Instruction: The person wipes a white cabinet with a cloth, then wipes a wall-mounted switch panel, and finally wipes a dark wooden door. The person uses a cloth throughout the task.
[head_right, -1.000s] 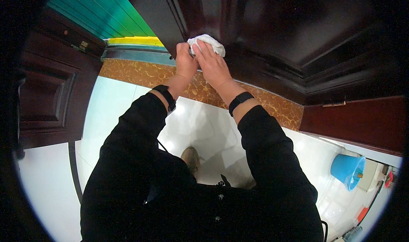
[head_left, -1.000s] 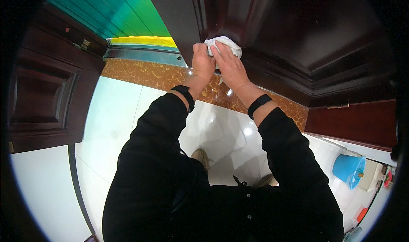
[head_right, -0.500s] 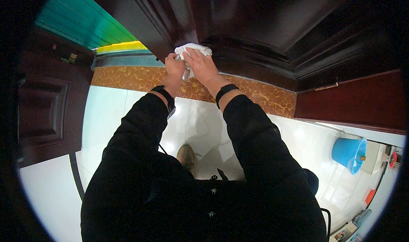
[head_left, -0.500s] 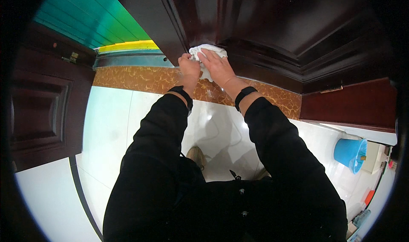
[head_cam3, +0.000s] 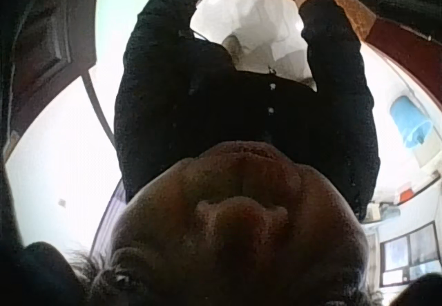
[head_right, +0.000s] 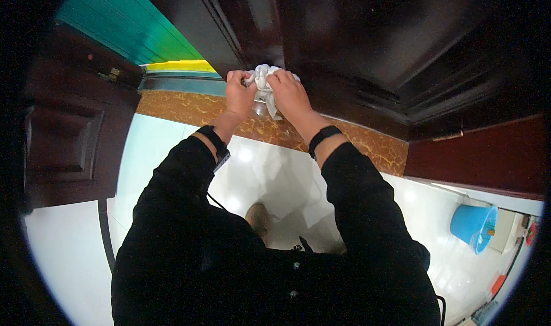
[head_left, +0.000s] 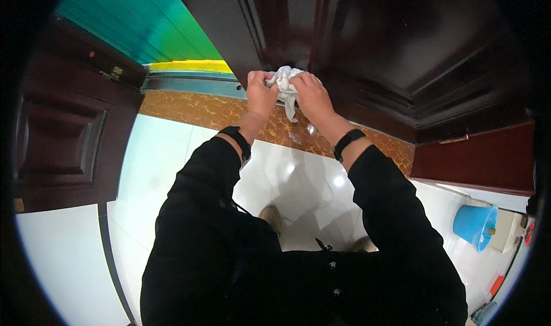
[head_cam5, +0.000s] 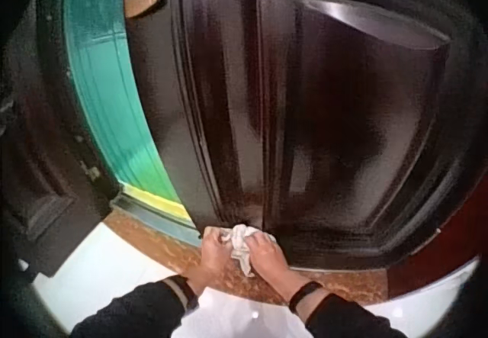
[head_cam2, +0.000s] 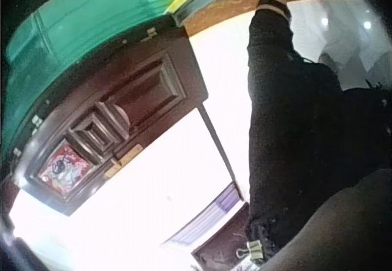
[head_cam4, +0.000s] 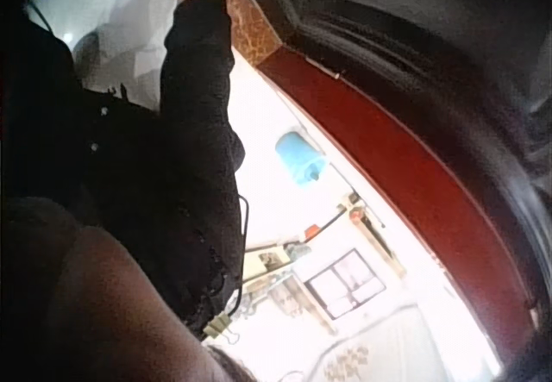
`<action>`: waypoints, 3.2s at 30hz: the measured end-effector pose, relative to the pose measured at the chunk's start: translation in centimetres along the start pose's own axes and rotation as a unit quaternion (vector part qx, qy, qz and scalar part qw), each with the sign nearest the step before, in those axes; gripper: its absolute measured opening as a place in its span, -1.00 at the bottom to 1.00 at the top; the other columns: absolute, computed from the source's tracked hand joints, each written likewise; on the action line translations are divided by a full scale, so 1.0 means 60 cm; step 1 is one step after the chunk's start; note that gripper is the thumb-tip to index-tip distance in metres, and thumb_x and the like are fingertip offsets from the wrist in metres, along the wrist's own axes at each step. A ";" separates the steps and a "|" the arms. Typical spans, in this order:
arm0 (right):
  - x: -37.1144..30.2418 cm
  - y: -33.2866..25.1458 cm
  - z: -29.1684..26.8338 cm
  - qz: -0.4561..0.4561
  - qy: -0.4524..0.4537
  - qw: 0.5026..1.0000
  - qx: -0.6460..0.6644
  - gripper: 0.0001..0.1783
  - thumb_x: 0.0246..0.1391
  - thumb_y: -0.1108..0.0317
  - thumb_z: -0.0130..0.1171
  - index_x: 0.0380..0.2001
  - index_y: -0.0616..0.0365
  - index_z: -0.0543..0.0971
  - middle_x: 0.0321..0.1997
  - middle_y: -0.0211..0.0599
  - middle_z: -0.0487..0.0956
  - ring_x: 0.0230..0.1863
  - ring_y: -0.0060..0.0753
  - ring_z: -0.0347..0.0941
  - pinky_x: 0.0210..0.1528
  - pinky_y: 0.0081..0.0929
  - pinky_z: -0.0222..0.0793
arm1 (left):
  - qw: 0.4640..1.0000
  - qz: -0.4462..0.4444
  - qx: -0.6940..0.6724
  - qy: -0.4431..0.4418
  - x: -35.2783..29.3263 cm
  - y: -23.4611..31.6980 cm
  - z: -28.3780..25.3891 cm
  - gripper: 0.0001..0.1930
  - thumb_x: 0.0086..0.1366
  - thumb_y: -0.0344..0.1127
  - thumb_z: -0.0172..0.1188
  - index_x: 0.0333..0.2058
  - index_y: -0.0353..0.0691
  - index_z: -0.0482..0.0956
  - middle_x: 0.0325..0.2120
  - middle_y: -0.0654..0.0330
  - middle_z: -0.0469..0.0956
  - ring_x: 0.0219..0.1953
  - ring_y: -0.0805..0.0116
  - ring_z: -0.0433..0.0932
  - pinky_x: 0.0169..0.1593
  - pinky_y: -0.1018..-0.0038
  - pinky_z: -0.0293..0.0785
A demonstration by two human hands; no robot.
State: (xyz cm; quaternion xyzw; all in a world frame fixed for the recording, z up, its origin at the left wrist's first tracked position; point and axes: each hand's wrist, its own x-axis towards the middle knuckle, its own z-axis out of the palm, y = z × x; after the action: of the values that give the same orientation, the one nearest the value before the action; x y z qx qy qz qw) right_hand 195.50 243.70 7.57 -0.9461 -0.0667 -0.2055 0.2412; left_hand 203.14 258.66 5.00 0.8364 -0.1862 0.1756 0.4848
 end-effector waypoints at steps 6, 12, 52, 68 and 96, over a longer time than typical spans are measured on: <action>0.029 -0.052 -0.019 -0.076 0.065 0.994 0.050 -0.49 0.04 0.52 0.16 0.12 0.03 0.49 0.22 -0.08 0.37 0.30 0.02 0.28 0.26 -0.14 0.33 | 0.996 -0.038 -0.029 0.069 0.029 0.021 -0.017 -0.70 -0.05 -0.66 0.29 -0.32 -0.30 0.45 -0.25 0.00 0.43 -0.21 -0.01 0.49 -0.13 0.26 0.49; 0.039 -0.044 -0.019 -0.115 -0.016 0.989 -0.095 -0.48 0.13 0.47 0.05 0.19 -0.08 0.45 0.32 -0.12 0.34 0.41 -0.09 0.19 0.18 -0.16 0.39 | 0.996 -0.050 -0.024 0.066 0.027 0.008 -0.017 -0.73 -0.05 -0.67 0.28 -0.37 -0.28 0.46 -0.36 0.06 0.44 -0.31 0.11 0.50 -0.20 0.31 0.48; 0.053 -0.015 -0.023 -0.179 0.100 0.962 -0.180 -0.48 0.08 0.43 0.13 0.16 -0.09 0.47 0.32 -0.33 0.40 0.38 -0.26 0.28 0.12 -0.33 0.42 | 0.977 0.181 0.107 -0.018 0.027 0.039 -0.037 -0.29 -0.15 -0.59 0.43 0.06 -0.15 0.41 0.10 -0.02 0.33 0.17 -0.14 0.32 0.20 0.19 0.38; 0.097 -0.065 -0.104 -0.214 0.173 0.953 -0.128 -0.68 -0.03 0.42 0.18 -0.13 0.08 0.58 0.07 -0.29 0.54 0.23 -0.22 0.44 0.00 -0.34 0.46 | 0.987 0.158 0.024 0.025 0.060 0.118 -0.059 -0.47 -0.08 -0.63 0.36 -0.05 -0.32 0.48 -0.01 -0.08 0.44 0.06 -0.13 0.43 0.16 0.20 0.40; 0.071 -0.046 -0.418 -0.204 0.399 0.886 -0.116 -0.42 -0.24 0.63 0.29 -0.02 0.06 0.61 0.03 -0.23 0.55 0.01 -0.09 0.51 0.04 -0.24 0.47 | 0.917 0.360 -0.127 0.117 0.135 0.441 -0.027 -0.38 -0.08 -0.66 0.32 0.06 -0.23 0.47 0.10 0.00 0.44 0.16 -0.01 0.44 0.24 0.23 0.40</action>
State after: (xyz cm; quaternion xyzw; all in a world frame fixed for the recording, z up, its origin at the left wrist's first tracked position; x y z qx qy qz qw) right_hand 189.81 234.10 30.58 -0.7709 -0.1322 -0.6167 0.0884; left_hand 197.22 246.73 29.33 0.6178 -0.4375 0.4099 0.5088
